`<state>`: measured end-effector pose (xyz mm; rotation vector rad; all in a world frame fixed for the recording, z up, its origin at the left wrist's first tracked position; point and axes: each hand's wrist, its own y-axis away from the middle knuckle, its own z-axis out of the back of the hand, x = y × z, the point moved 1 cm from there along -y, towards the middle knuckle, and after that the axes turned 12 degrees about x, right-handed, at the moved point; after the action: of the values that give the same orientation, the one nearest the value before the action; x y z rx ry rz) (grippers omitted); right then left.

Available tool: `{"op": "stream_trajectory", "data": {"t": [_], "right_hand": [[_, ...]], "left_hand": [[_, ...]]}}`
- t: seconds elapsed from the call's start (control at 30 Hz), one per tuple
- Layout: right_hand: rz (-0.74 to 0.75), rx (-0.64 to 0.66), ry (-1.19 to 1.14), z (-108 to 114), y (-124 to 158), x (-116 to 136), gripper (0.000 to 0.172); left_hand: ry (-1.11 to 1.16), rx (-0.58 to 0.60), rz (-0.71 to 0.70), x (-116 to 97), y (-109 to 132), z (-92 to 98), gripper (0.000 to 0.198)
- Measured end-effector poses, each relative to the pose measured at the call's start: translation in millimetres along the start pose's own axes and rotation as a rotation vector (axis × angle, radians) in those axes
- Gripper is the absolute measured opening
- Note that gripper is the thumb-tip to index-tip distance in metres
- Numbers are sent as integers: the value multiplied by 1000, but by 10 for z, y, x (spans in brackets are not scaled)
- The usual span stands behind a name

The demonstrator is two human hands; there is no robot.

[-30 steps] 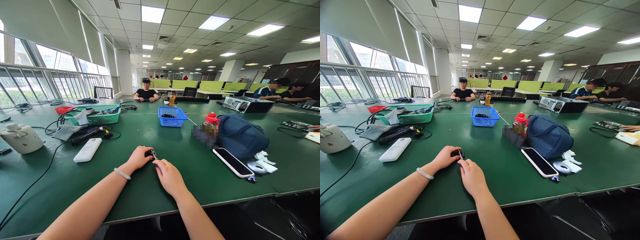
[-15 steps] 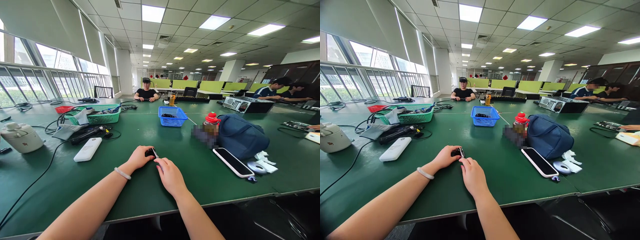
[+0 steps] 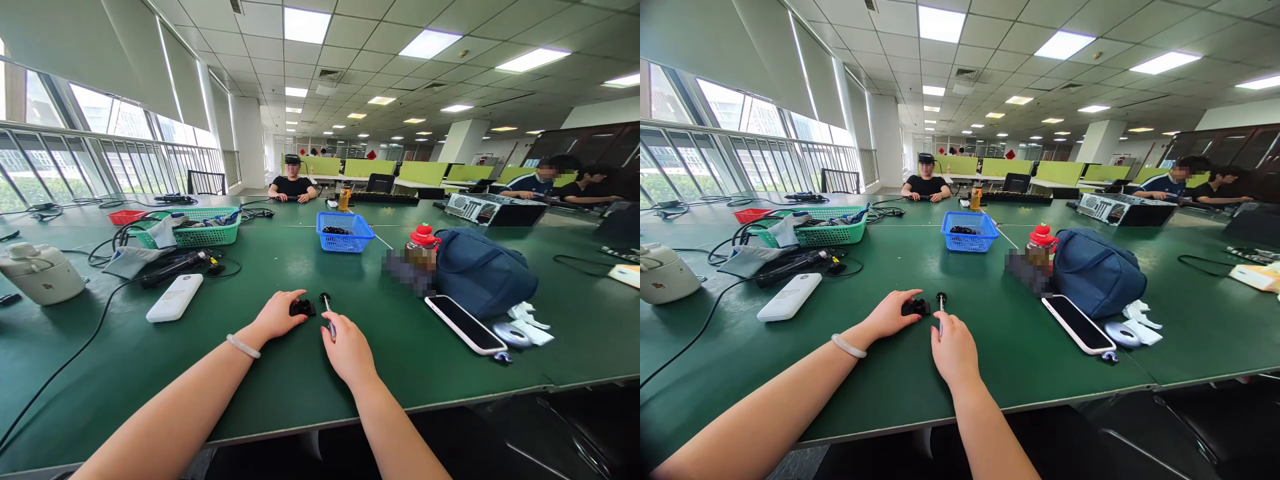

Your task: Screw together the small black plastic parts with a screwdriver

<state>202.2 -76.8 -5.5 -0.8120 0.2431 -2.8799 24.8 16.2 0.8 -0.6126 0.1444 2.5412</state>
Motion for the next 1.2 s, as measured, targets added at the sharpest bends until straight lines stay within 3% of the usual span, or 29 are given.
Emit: {"op": "stream_trajectory", "data": {"t": [0.23,0.47,0.6,0.83,1.07,1.2], "right_hand": [[72,-152,-142,0,24,-4,31],[67,-200,-176,16,28,-23,32],[53,-205,-171,13,23,-25,32],[49,-176,-176,-11,14,-39,32],[54,-170,-183,-12,18,-40,32],[12,-116,-138,4,10,-25,36]], "left_hand": [[14,-5,-4,6,6,15,63],[76,-40,-26,9,18,76,59],[-58,-93,-79,-6,29,100,50],[-264,-31,-176,43,-2,27,34],[-271,-197,-190,15,4,59,34],[-277,-326,25,-7,27,143,40]]}}
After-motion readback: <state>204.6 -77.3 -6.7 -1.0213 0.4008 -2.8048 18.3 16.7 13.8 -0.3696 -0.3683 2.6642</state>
